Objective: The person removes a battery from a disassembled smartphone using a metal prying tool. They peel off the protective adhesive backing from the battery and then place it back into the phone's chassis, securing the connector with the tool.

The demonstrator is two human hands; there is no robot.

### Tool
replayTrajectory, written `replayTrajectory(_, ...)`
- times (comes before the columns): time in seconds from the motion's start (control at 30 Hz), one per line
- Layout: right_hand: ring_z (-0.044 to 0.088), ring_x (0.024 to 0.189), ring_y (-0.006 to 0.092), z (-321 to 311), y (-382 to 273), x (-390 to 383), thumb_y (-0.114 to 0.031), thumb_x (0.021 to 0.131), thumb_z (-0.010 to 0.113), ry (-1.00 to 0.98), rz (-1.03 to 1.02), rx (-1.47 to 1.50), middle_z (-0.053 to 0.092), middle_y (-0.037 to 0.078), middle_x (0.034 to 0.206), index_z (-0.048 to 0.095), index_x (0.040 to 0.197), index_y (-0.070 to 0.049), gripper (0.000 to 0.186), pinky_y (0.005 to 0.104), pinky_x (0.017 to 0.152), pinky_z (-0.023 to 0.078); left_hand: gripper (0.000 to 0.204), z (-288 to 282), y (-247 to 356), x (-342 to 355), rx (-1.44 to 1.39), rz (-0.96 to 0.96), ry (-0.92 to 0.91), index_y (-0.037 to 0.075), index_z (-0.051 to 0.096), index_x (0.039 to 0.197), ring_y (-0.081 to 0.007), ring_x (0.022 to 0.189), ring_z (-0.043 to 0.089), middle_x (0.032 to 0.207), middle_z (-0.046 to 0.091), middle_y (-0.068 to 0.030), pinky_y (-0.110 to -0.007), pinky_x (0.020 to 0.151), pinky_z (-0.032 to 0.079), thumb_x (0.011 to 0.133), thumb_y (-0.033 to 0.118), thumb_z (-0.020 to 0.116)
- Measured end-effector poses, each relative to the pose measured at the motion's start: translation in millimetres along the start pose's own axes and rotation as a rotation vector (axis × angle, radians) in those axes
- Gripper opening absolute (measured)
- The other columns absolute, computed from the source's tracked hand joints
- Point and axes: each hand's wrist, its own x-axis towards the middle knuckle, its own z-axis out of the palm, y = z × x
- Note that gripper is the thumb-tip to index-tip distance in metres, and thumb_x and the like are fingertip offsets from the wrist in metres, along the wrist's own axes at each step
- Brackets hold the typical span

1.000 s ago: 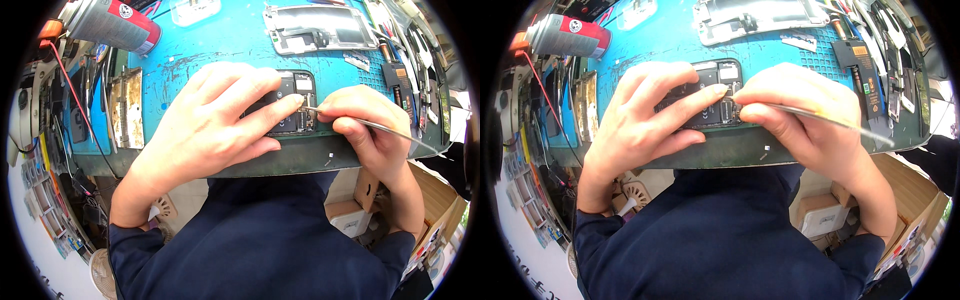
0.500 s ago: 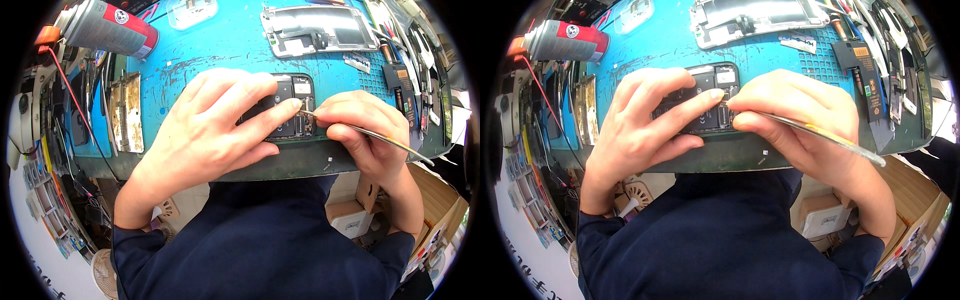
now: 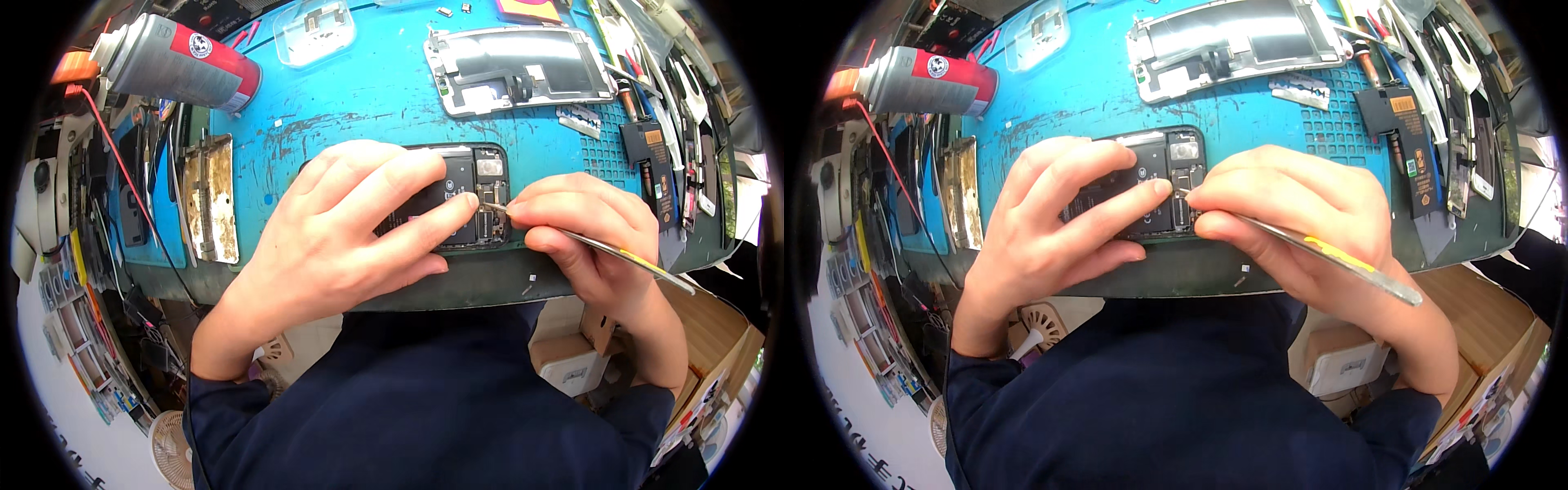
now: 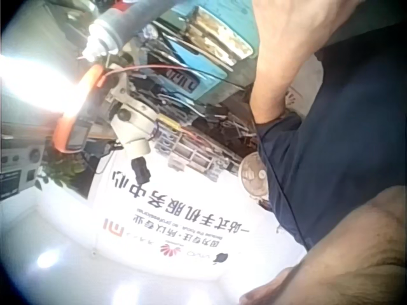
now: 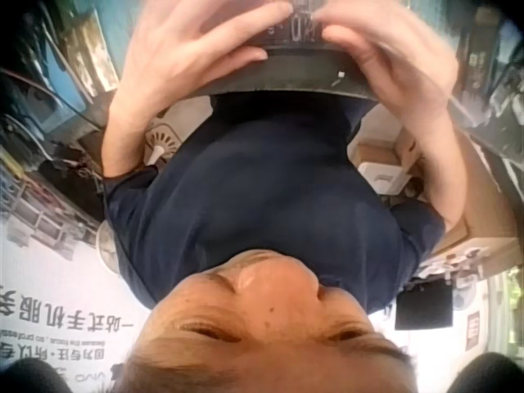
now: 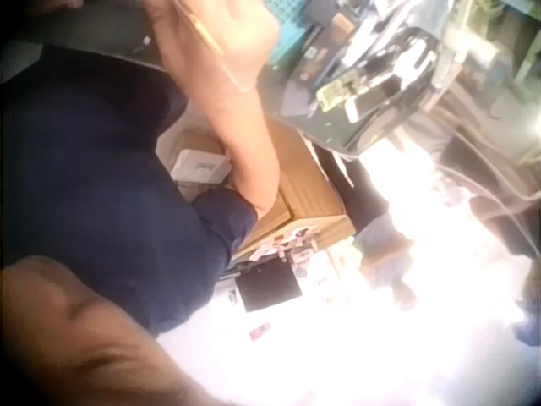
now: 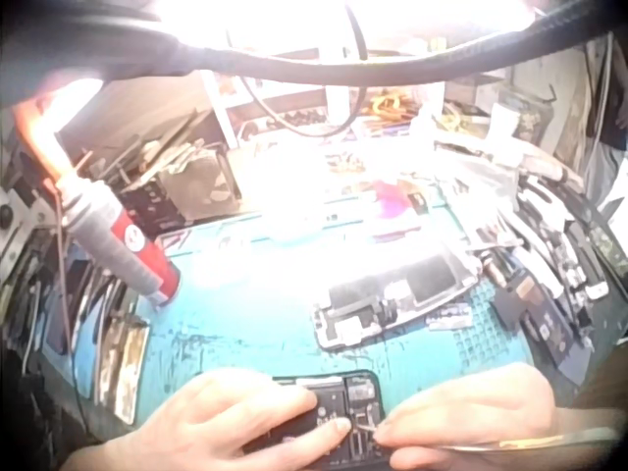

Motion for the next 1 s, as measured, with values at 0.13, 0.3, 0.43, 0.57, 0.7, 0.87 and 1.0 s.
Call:
replayTrajectory(0.13, 0.073, 0.077, 0.0269, -0.6, -0.4, 1.3, -0.012, 0.086, 0.082, -0.010, -0.012, -0.018, 0.073, 0.011, 0.087, 0.073, 0.098, 0.000, 0.019, 0.0326, 0.062, 0.057, 0.050, 0.2, 1.1, 1.0, 0.004, 0.002, -0.004, 0.014, 0.074, 0.126, -0.0303, 0.106, 0.059, 0.125, 0.061, -0.0101, -0.044, 0.092, 0.052, 0.081, 0.036, 0.078)
replayTrajectory(0.3, 0.074, 0.077, 0.0269, -1.6, -0.9, 2.3, -0.012, 0.086, 0.081, -0.016, -0.011, -0.022, 0.073, 0.011, 0.087, 0.073, 0.098, 0.000, 0.019, 0.0326, 0.062, 0.058, 0.049, -1.9, 1.7, 3.2, -0.002, -0.023, -0.026, 0.015, 0.074, 0.126, -0.0301, 0.108, 0.058, 0.123, 0.060, -0.0097, -0.043, 0.093, 0.051, 0.082, 0.036, 0.077)
replayTrajectory(0.43, 0.074, 0.077, 0.0268, -1.7, -0.8, 2.1, -0.013, 0.086, 0.081, -0.013, -0.014, -0.031, 0.073, 0.012, 0.087, 0.073, 0.098, 0.000, 0.019, 0.0326, 0.062, 0.058, 0.049, -1.2, 1.2, 4.1, -0.007, -0.024, -0.034, 0.015, 0.073, 0.127, -0.0300, 0.108, 0.058, 0.122, 0.060, -0.0095, -0.044, 0.094, 0.049, 0.083, 0.035, 0.077)
replayTrajectory(0.57, 0.074, 0.076, 0.0268, -1.4, -0.8, 1.8, -0.013, 0.086, 0.081, -0.007, -0.014, -0.034, 0.073, 0.011, 0.087, 0.073, 0.098, 0.000, 0.019, 0.0325, 0.062, 0.058, 0.048, -1.6, 1.7, 5.2, 0.002, -0.025, -0.036, 0.015, 0.073, 0.127, -0.0301, 0.108, 0.058, 0.123, 0.059, -0.0094, -0.044, 0.094, 0.049, 0.082, 0.034, 0.077)
replayTrajectory(0.7, 0.074, 0.076, 0.0267, -1.7, -0.9, 2.0, -0.012, 0.085, 0.082, -0.005, -0.015, -0.031, 0.073, 0.012, 0.087, 0.073, 0.097, 0.000, 0.019, 0.0323, 0.062, 0.058, 0.048, -2.0, 2.1, 5.2, 0.002, -0.029, -0.042, 0.015, 0.073, 0.126, -0.0303, 0.108, 0.057, 0.123, 0.059, -0.0095, -0.044, 0.094, 0.049, 0.082, 0.034, 0.077)
replayTrajectory(0.87, 0.074, 0.076, 0.0265, -1.3, -0.9, 1.7, -0.012, 0.085, 0.082, 0.002, -0.010, -0.026, 0.073, 0.011, 0.086, 0.073, 0.097, -0.001, 0.018, 0.0321, 0.062, 0.058, 0.047, -2.1, 1.4, 6.3, 0.003, -0.029, -0.041, 0.016, 0.074, 0.126, -0.0306, 0.107, 0.057, 0.124, 0.059, -0.0097, -0.044, 0.094, 0.049, 0.082, 0.034, 0.077)
replayTrajectory(1.0, 0.074, 0.076, 0.0265, -0.4, -0.8, 0.7, -0.011, 0.084, 0.082, 0.014, -0.004, -0.025, 0.073, 0.011, 0.086, 0.074, 0.096, -0.001, 0.018, 0.0320, 0.062, 0.058, 0.047, -2.0, 2.3, 6.4, 0.015, -0.025, -0.044, 0.017, 0.074, 0.126, -0.0310, 0.107, 0.057, 0.124, 0.059, -0.0099, -0.044, 0.094, 0.049, 0.081, 0.033, 0.077)
